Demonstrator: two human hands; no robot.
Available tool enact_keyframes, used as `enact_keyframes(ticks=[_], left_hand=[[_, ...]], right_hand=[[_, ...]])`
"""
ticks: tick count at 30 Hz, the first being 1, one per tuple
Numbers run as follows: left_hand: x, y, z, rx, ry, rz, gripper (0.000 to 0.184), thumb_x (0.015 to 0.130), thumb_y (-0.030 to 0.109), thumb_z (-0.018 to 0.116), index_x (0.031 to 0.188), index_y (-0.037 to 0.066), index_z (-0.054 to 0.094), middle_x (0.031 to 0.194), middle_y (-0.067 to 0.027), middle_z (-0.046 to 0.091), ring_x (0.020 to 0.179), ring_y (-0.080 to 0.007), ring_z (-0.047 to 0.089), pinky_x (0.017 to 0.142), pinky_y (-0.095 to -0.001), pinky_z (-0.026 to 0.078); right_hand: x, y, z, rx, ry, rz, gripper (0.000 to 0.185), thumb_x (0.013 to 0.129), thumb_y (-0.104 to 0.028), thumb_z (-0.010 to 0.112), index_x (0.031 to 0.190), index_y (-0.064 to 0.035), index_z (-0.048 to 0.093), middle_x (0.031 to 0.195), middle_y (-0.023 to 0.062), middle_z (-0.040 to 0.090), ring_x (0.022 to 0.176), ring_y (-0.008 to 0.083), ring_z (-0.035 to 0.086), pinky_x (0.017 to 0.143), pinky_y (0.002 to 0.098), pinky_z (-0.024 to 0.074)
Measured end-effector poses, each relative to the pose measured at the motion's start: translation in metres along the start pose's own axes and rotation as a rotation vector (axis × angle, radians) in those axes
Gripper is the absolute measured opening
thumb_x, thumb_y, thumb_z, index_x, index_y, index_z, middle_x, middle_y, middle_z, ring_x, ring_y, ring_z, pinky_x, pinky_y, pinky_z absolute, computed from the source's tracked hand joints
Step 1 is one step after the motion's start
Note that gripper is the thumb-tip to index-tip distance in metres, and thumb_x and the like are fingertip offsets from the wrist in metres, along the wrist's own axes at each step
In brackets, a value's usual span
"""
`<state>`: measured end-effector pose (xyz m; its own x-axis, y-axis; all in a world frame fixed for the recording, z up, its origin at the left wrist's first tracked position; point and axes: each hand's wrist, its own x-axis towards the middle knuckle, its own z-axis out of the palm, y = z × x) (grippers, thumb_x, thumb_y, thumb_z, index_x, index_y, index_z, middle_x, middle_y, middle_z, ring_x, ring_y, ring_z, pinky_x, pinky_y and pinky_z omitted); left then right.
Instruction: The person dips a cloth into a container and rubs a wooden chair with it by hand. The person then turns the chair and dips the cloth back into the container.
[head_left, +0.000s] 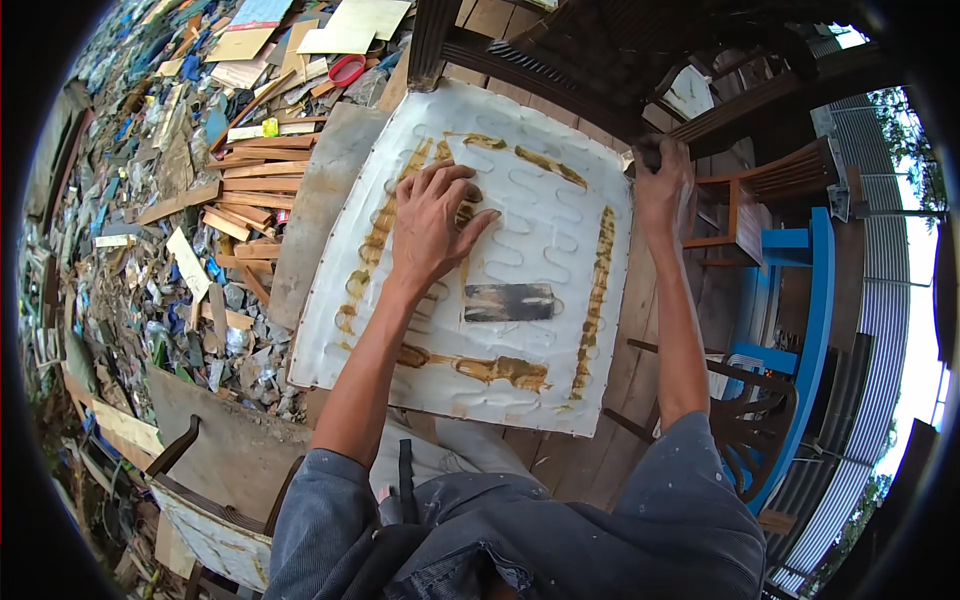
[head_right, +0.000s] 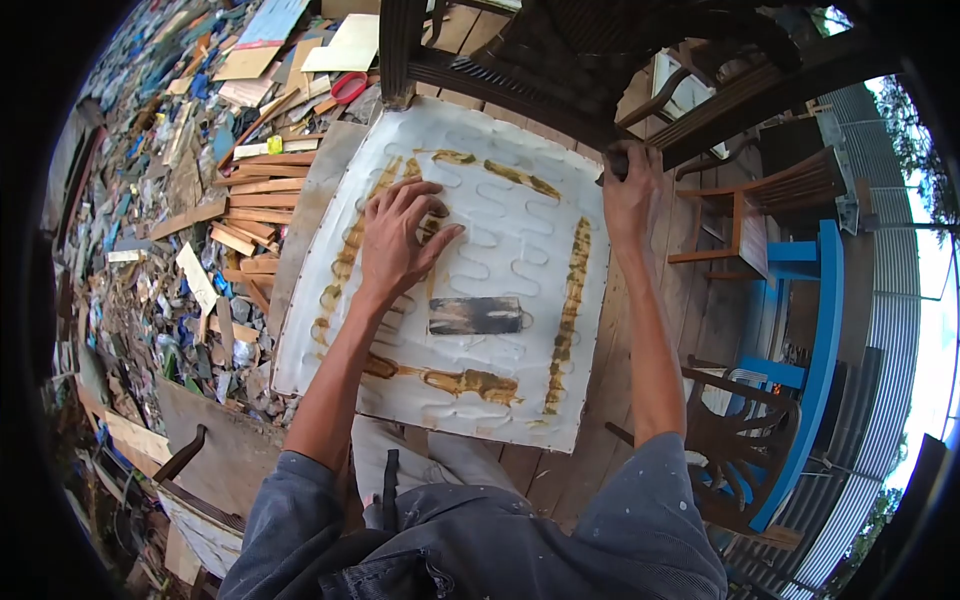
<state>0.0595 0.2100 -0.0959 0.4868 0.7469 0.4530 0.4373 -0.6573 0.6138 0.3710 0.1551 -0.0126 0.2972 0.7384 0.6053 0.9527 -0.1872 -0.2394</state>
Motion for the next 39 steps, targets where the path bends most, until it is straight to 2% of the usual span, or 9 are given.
enact_keyframes(ticks=[3,7,13,16,19,25,31,37,39], left_hand=[[0.001,0.002,-0.002,-0.002,-0.012,-0.008,0.031,0.087,0.035,0.082,0.101,0.010,0.069,0.130,-0.0039,0.067,0.135,-0.0282,0.053,0.109,-0.0482,0.037],[0.001,0.002,-0.003,-0.006,-0.009,-0.013,0.030,0.087,0.035,0.082,0.100,0.010,0.070,0.130,-0.0038,0.067,0.135,-0.0282,0.054,0.109,-0.0478,0.037],[0.001,0.001,-0.002,-0.024,0.019,-0.010,0.030,0.087,0.034,0.082,0.099,0.009,0.069,0.128,-0.0040,0.068,0.134,-0.0275,0.054,0.108,-0.0467,0.037],[0.002,0.001,-0.004,-0.040,0.020,-0.027,0.030,0.087,0.034,0.082,0.099,0.009,0.069,0.128,-0.0041,0.069,0.133,-0.0271,0.055,0.108,-0.0460,0.038],[0.002,0.002,-0.004,-0.046,0.031,-0.028,0.031,0.087,0.035,0.081,0.098,0.008,0.069,0.127,-0.0040,0.069,0.132,-0.0270,0.055,0.108,-0.0457,0.038],[0.002,0.001,-0.003,-0.057,0.057,-0.019,0.032,0.087,0.036,0.081,0.096,0.007,0.070,0.125,-0.0044,0.069,0.131,-0.0274,0.056,0.109,-0.0457,0.039],[0.002,0.001,-0.003,-0.067,0.064,-0.022,0.030,0.086,0.033,0.082,0.096,0.008,0.070,0.126,-0.0047,0.070,0.131,-0.0276,0.057,0.107,-0.0448,0.039],[0.000,0.000,-0.003,-0.094,0.087,-0.018,0.031,0.087,0.035,0.081,0.095,0.007,0.070,0.124,-0.0049,0.070,0.130,-0.0278,0.057,0.108,-0.0452,0.039],[0.000,-0.002,-0.002,-0.094,0.090,-0.022,0.035,0.088,0.038,0.079,0.097,0.005,0.070,0.123,-0.0051,0.070,0.130,-0.0273,0.056,0.110,-0.0457,0.039]], right_hand=[[0.017,-0.021,0.012,0.063,0.052,-0.010,0.021,0.083,0.003,0.074,0.101,-0.0026,0.066,0.100,0.0164,0.064,0.090,0.0403,0.066,0.078,0.0470,0.0534],[0.032,-0.048,0.032,-0.001,0.084,-0.038,0.017,0.084,0.001,0.072,0.099,-0.0021,0.065,0.098,0.0183,0.060,0.091,0.0407,0.065,0.078,0.0499,0.0531],[0.021,-0.035,0.051,-0.146,0.160,-0.163,0.016,0.089,-0.002,0.069,0.105,-0.0023,0.068,0.100,0.0188,0.060,0.096,0.0395,0.065,0.081,0.0503,0.0541],[0.016,-0.035,0.045,-0.094,0.087,-0.207,0.021,0.087,-0.001,0.070,0.108,-0.0027,0.070,0.102,0.0180,0.061,0.095,0.0379,0.065,0.081,0.0485,0.0549],[0.020,-0.050,0.041,-0.025,0.125,-0.279,0.025,0.085,0.002,0.070,0.110,-0.0032,0.072,0.105,0.0167,0.062,0.097,0.0367,0.064,0.081,0.0471,0.0554],[0.016,-0.058,0.063,-0.165,0.128,-0.334,0.035,0.080,0.008,0.066,0.112,-0.0034,0.072,0.108,0.0156,0.062,0.099,0.0369,0.063,0.081,0.0457,0.0566],[0.022,-0.058,0.052,-0.164,0.009,-0.372,0.037,0.080,0.009,0.062,0.114,-0.0024,0.072,0.108,0.0169,0.062,0.097,0.0379,0.063,0.080,0.0458,0.0568],[0.036,-0.051,0.044,-0.061,-0.062,-0.311,0.033,0.080,0.009,0.064,0.110,-0.0020,0.074,0.106,0.0176,0.063,0.096,0.0369,0.064,0.079,0.0459,0.0558],[0.036,-0.057,0.044,-0.046,0.007,-0.342,0.037,0.075,0.009,0.068,0.110,-0.0012,0.073,0.104,0.0180,0.063,0.098,0.0377,0.063,0.082,0.0464,0.0536]])
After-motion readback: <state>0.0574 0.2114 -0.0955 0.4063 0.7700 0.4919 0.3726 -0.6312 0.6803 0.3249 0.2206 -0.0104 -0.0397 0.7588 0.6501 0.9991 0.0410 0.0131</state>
